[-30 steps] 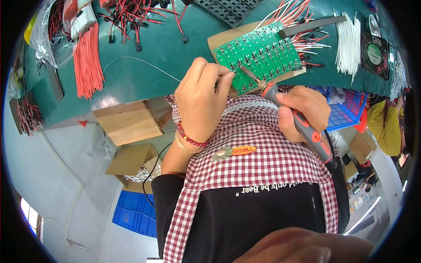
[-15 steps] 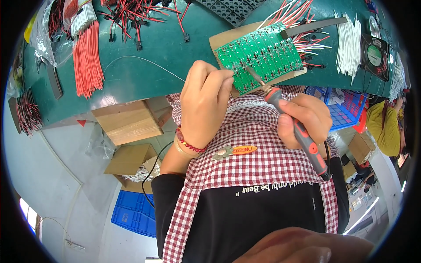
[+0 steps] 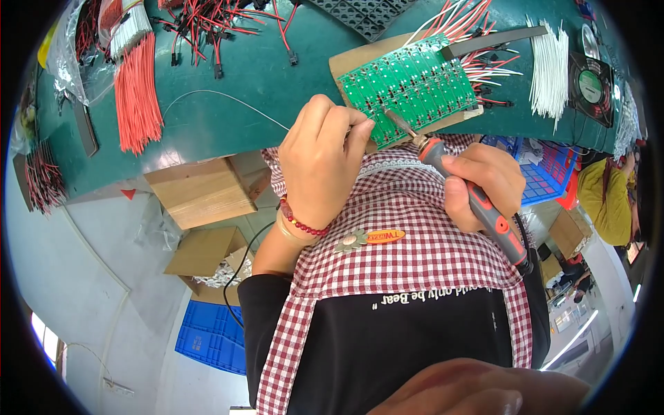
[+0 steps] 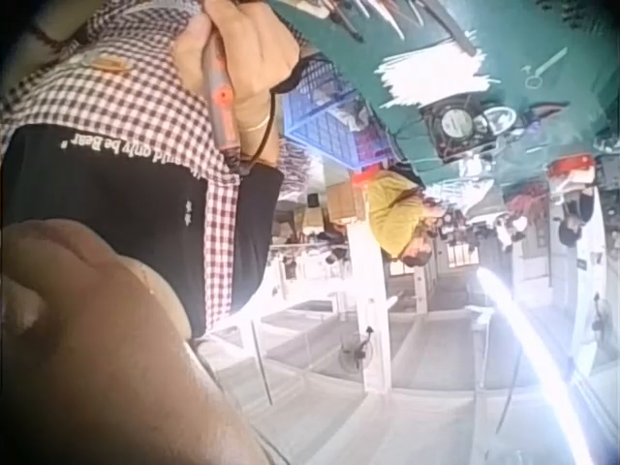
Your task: The person solders red wires and white wires to specific terminals on a green printed circuit board. This is done using a soldering iron and solder.
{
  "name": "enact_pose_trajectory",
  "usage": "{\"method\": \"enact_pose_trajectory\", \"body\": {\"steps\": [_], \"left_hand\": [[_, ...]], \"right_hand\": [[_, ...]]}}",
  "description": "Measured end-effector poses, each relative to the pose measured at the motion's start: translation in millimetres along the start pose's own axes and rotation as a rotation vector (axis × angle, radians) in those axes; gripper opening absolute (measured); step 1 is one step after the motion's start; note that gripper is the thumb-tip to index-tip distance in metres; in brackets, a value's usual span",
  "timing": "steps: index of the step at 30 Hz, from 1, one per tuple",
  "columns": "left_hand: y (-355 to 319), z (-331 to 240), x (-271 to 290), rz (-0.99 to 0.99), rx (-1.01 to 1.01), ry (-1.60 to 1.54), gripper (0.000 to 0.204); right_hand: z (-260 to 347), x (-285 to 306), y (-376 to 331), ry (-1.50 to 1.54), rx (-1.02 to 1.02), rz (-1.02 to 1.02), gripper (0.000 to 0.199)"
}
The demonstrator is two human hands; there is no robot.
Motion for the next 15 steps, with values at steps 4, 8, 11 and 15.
{"method": "enact_pose_trajectory", "body": {"steps": [4, 8, 11, 15], "left_hand": [[1.3, 0.0, -0.6, -0.003, -0.004, 0.008, 0.014], [1.3, -1.3, -2.4, 0.003, -0.014, 0.023, 0.014], [1.5, -2.2, -4.2, -0.001, -0.033, 0.04, 0.014], [0.6, -0.1, -7.7, -0.008, -0.012, 0.031, 0.018]], "right_hand": [[0.1, -1.5, 1.8, 0.015, -0.001, 0.006, 0.019], [-3.6, -0.7, 1.3, 0.045, 0.007, -0.004, 0.019], [-7.4, -1.9, 6.4, 0.067, -0.053, 0.046, 0.019], [-6.5, -2.0, 8.8, 0.066, -0.024, 0.054, 0.022]]}}
Point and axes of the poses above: each hand's wrist, its own y-axis towards the middle knuckle, its own x-axis out of the back of the hand, z = x × y, the point moved 8 cm from there along y, towards the middle knuckle, and after that the axes turned 10 degrees about -z, right-handed, at the moved point
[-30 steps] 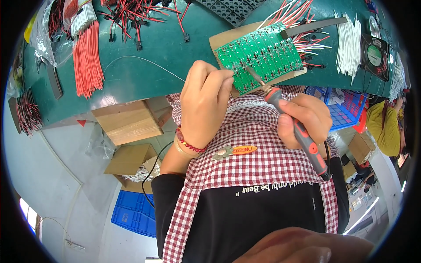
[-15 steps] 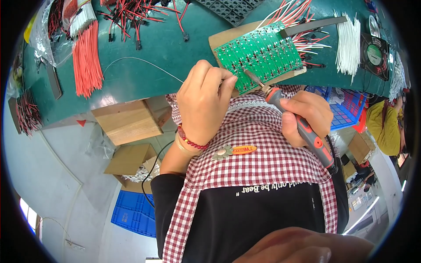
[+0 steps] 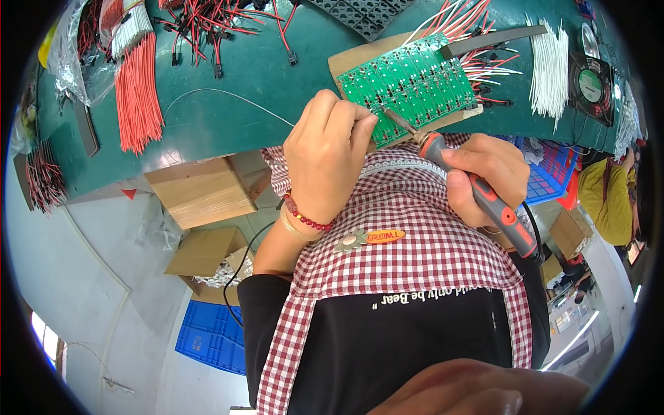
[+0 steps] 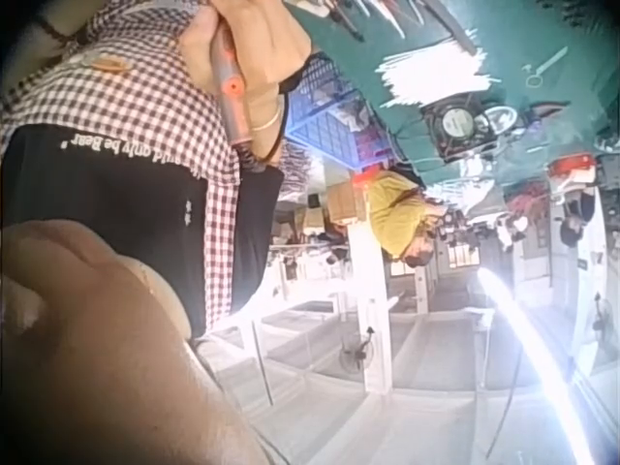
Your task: The person solders red wires and white wires to specific terminals on a green printed circuit board. This is done using a soldering iron and solder.
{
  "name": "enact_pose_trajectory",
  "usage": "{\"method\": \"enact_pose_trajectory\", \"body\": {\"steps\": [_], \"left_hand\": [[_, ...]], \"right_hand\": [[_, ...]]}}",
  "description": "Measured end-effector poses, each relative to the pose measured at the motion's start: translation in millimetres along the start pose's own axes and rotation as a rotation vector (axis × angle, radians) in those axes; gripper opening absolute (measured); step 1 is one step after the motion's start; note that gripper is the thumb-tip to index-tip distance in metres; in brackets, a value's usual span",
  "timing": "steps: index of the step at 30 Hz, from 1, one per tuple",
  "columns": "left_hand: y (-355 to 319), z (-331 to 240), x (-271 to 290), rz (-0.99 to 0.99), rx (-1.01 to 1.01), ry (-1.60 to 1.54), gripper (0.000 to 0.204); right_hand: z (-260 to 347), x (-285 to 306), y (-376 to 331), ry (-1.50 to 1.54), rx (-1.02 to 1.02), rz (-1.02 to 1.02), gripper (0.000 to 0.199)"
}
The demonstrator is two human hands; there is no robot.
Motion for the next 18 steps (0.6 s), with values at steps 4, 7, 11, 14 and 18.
{"method": "enact_pose_trajectory", "body": {"steps": [4, 7, 11, 14, 18], "left_hand": [[-3, -3, -3, 0.025, 0.0, -0.004, 0.018], [-4, -5, -3, 0.054, -0.001, -0.007, 0.017], [-4, -4, 0, 0.051, 0.006, -0.026, 0.017], [-2, -5, 4, 0.03, 0.014, -0.077, 0.016], [3, -3, 13, -0.013, 0.019, -0.074, 0.015]], "right_hand": [[2, 2, -1, -0.007, -0.006, 0.023, 0.024], [5, 3, -1, -0.01, 0.021, 0.025, 0.024], [6, 9, -2, -0.017, 0.014, 0.011, 0.023], [4, 11, -4, -0.028, 0.01, -0.02, 0.022], [4, 11, -3, -0.013, 0.014, -0.037, 0.02]]}}
Point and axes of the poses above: each hand's wrist, its own y-axis towards the middle knuckle, its own x-axis out of the back of the hand, z = x × y, the point moved 8 cm from there along y, towards the middle knuckle, and after that the axes turned 10 degrees about -z, right-handed, at the moved point
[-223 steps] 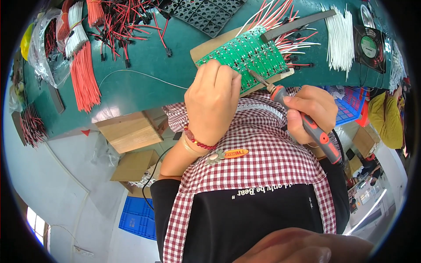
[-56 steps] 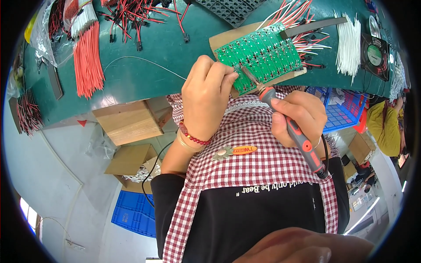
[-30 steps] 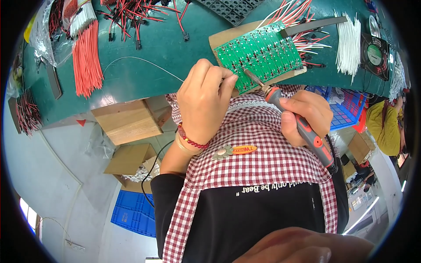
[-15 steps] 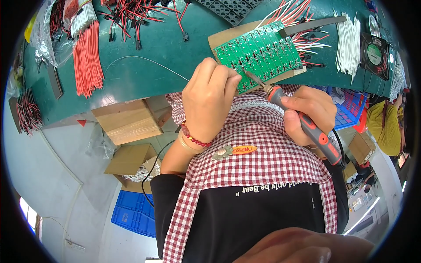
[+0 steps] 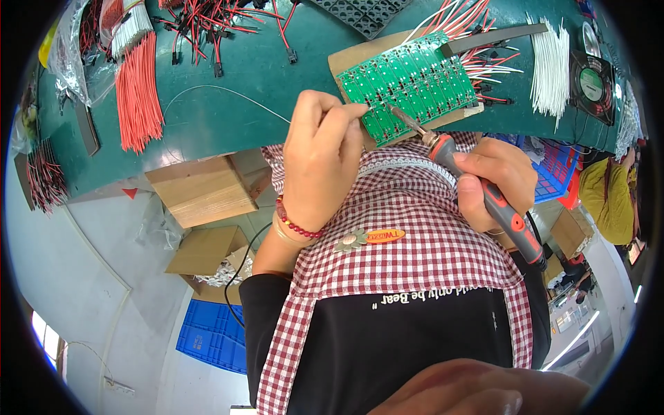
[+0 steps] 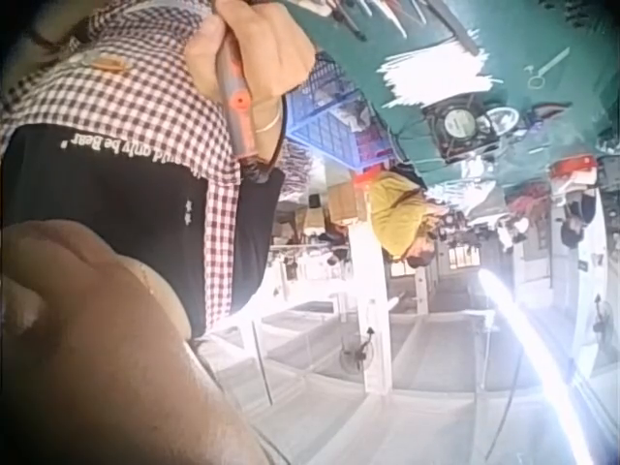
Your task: The person solders red wires and white wires to specific terminals on a green printed circuit board. This is done using a soldering iron and solder.
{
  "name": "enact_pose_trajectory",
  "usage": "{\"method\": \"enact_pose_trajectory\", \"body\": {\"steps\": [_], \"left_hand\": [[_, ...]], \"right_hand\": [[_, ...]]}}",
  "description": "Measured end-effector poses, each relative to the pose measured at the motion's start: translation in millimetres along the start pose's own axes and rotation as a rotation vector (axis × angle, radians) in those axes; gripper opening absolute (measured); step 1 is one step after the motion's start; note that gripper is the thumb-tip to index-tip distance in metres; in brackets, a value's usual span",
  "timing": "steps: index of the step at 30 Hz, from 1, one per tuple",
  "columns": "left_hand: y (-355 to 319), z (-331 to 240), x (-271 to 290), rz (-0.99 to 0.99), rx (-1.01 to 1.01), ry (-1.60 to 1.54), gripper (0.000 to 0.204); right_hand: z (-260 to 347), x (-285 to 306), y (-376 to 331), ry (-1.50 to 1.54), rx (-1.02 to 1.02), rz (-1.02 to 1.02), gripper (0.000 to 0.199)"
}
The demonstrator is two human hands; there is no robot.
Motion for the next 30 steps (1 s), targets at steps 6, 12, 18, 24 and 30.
{"method": "enact_pose_trajectory", "body": {"steps": [6, 12, 18, 24, 30], "left_hand": [[-4, 9, 7, 0.015, 0.024, 0.108, 0.019], [-5, 12, 10, -0.024, 0.043, 0.129, 0.021], [-4, 15, 8, -0.025, 0.041, 0.117, 0.021], [-5, 16, 5, -0.007, 0.031, 0.103, 0.018], [-3, 13, 3, -0.003, 0.033, 0.037, 0.011]], "right_hand": [[-4, -14, -2, 0.044, -0.028, -0.022, 0.02], [-3, -19, -2, 0.025, -0.005, -0.027, 0.02], [-3, -22, -4, 0.033, 0.002, -0.026, 0.02], [7, -27, -8, -0.01, 0.039, 0.01, 0.022], [16, -28, -7, -0.057, 0.092, 0.033, 0.026]]}}
Point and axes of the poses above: each hand's wrist, its own y-axis towards the middle knuckle, its own x-axis out of the back of the hand, z = x × y, the point moved 8 cm from there along y, towards the middle knuckle, and after that the axes turned 10 degrees about -z, right-handed, at the moved point
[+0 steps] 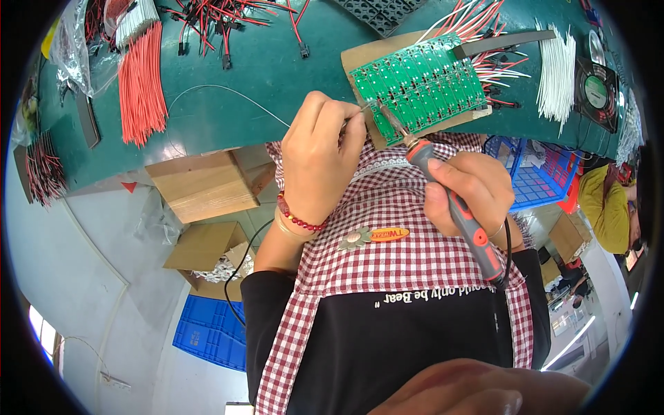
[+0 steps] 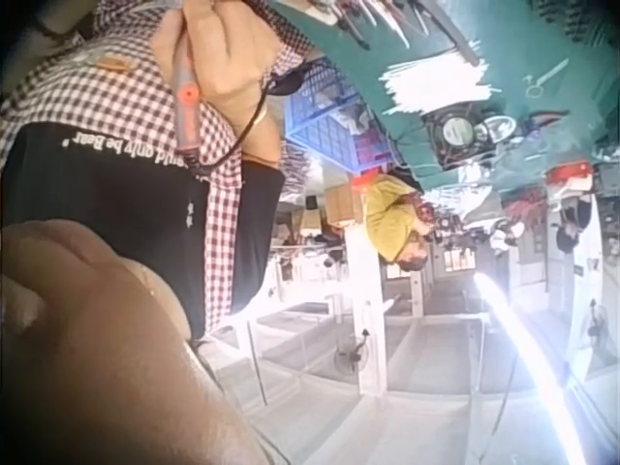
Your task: The person solders red wires and white wires to specific terminals on a green printed circuit board. This is done using a soldering iron and solder.
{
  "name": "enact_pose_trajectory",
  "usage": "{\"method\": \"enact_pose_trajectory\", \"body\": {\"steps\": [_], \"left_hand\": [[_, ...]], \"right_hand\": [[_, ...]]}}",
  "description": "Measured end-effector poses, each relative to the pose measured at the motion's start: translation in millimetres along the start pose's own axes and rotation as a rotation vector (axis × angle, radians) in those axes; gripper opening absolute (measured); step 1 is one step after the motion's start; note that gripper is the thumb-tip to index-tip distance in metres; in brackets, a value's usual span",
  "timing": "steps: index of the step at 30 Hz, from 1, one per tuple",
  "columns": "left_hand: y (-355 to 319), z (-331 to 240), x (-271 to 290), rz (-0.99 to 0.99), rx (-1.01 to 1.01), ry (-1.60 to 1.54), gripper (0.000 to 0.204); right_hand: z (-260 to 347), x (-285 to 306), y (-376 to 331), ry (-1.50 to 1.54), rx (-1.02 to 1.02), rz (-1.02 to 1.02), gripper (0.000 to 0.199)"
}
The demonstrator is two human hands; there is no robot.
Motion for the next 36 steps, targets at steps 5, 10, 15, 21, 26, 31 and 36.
{"method": "enact_pose_trajectory", "body": {"steps": [5, 10, 15, 21, 26, 31, 36], "left_hand": [[-1, -1, 9, -0.031, 0.042, -0.036, 0.012], [-5, 2, 4, -0.02, -0.005, -0.016, 0.01], [-4, 2, 1, -0.025, -0.01, -0.006, 0.009], [-4, 1, -3, -0.005, -0.034, 0.008, 0.01], [-4, -2, 2, -0.019, -0.022, 0.014, 0.011], [-7, 0, 5, -0.011, 0.02, 0.003, 0.012], [-9, -4, 0, 0.003, -0.012, 0.048, 0.012]], "right_hand": [[-5, 17, 1, 0.011, -0.024, -0.102, 0.021], [-9, 10, -1, 0.009, -0.034, -0.076, 0.022], [-6, 2, -6, -0.013, -0.011, -0.056, 0.018], [-1, -2, -6, -0.016, -0.007, 0.018, 0.019], [1, 6, -7, -0.008, 0.035, -0.073, 0.023], [-5, 16, -5, -0.005, 0.006, -0.109, 0.022], [-10, 12, -4, 0.033, -0.036, -0.056, 0.021]]}}
Point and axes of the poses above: each hand's wrist, its own y-axis towards the middle knuckle, its own x-axis out of the back of the hand, z = x × y, the point moved 8 cm from there along y, towards the middle knuckle, and after that the axes turned 10 degrees about -z, right-handed, at the moved point
